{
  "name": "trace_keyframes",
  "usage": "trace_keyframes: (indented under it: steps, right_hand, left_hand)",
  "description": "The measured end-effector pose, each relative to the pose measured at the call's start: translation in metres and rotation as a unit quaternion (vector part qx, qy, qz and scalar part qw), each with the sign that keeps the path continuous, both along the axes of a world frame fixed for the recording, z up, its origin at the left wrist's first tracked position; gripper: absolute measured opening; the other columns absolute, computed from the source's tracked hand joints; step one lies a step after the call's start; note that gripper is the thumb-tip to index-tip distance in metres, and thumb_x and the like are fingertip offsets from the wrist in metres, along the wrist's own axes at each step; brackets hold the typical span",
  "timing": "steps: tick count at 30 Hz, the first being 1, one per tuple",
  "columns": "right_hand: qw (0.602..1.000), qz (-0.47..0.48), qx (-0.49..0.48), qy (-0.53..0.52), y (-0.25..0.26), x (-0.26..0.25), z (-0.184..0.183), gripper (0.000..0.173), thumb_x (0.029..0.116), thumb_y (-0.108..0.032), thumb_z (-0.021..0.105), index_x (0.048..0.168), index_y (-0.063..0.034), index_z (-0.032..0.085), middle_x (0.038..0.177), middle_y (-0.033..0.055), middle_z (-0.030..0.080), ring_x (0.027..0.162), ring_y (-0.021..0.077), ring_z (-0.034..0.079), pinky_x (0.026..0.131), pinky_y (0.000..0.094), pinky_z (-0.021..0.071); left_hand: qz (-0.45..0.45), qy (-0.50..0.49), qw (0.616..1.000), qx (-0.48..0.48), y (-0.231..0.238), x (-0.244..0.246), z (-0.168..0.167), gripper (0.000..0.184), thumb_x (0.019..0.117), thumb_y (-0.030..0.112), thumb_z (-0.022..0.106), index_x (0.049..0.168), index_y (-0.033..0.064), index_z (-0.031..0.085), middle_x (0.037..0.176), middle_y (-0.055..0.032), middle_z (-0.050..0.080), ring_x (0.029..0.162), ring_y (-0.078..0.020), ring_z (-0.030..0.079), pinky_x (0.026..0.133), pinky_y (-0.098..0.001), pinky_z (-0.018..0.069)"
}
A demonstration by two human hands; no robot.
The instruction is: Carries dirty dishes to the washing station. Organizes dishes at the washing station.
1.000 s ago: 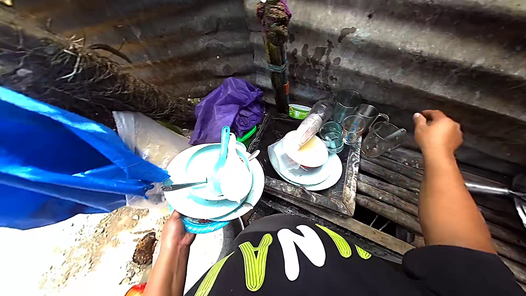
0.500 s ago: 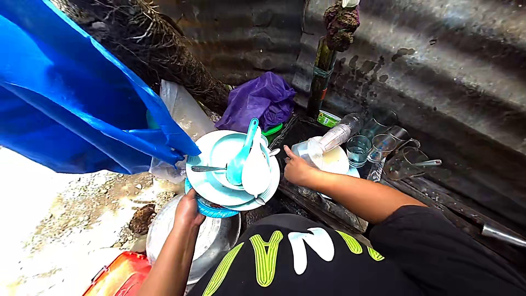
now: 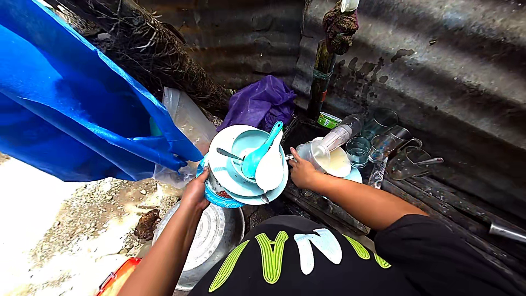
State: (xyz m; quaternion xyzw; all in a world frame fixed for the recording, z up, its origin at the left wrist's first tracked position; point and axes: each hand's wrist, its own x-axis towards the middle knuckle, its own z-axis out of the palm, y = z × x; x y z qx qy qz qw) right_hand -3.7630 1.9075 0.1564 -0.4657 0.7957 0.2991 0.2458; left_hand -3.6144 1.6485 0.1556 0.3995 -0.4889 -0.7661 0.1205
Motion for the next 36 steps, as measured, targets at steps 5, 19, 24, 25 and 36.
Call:
trace_keyframes:
  steps: [5,19,24,25,36]
  right_hand:
    - [1.000,-0.018,0.025,0.000,-0.007,-0.006,-0.015,0.036,0.1028,0.002,0.041,0.130,0.0113,0.062,0.147,0.0205,0.056,0.154,0.0371,0.026,0.126,0.0574,-0.0081]
    - [0.998,0.059,0.029,-0.018,0.014,-0.024,0.019,0.028,0.0987,-0.007,0.056,0.119,-0.0066,0.076,0.126,0.0113,0.071,0.144,0.0376,0.042,0.122,0.0682,-0.0076]
    - [0.997,0.055,-0.047,-0.018,0.028,-0.027,0.031,0.025,0.0985,-0.009,0.057,0.112,-0.0103,0.078,0.125,0.0087,0.072,0.142,0.0362,0.045,0.122,0.0690,-0.0040]
    - [0.997,0.051,-0.054,-0.019,0.029,-0.026,0.032,0.026,0.0994,-0.010,0.056,0.113,-0.0095,0.078,0.125,0.0090,0.071,0.142,0.0358,0.045,0.122,0.0686,-0.0035]
    - [0.995,0.060,-0.069,-0.039,0.045,-0.014,0.028,0.028,0.1006,-0.008,0.051,0.114,-0.0039,0.076,0.126,0.0130,0.070,0.144,0.0368,0.042,0.124,0.0648,-0.0032]
  left_hand:
    - [0.012,0.010,1.000,0.020,-0.002,-0.003,-0.010,0.036,0.1119,0.029,0.038,0.132,0.0030,0.053,0.107,-0.0117,0.069,0.093,-0.0179,0.071,0.083,-0.0372,0.0602]
    - [-0.056,-0.046,0.997,-0.039,-0.019,-0.017,0.013,0.037,0.1114,0.032,0.040,0.132,0.0044,0.053,0.107,-0.0098,0.067,0.091,-0.0154,0.068,0.082,-0.0357,0.0580]
    - [-0.112,-0.087,0.985,-0.095,-0.005,-0.052,0.051,0.040,0.1110,0.033,0.042,0.136,0.0033,0.052,0.116,-0.0130,0.066,0.100,-0.0185,0.067,0.087,-0.0389,0.0574]
    - [-0.127,-0.091,0.983,-0.096,-0.003,-0.060,0.052,0.042,0.1110,0.034,0.041,0.135,0.0029,0.054,0.115,-0.0132,0.067,0.100,-0.0193,0.068,0.087,-0.0396,0.0575]
    - [-0.258,-0.075,0.942,-0.199,0.029,-0.135,0.049,0.067,0.1050,0.058,0.043,0.121,-0.0043,0.062,0.111,-0.0193,0.068,0.100,-0.0261,0.069,0.090,-0.0478,0.0559]
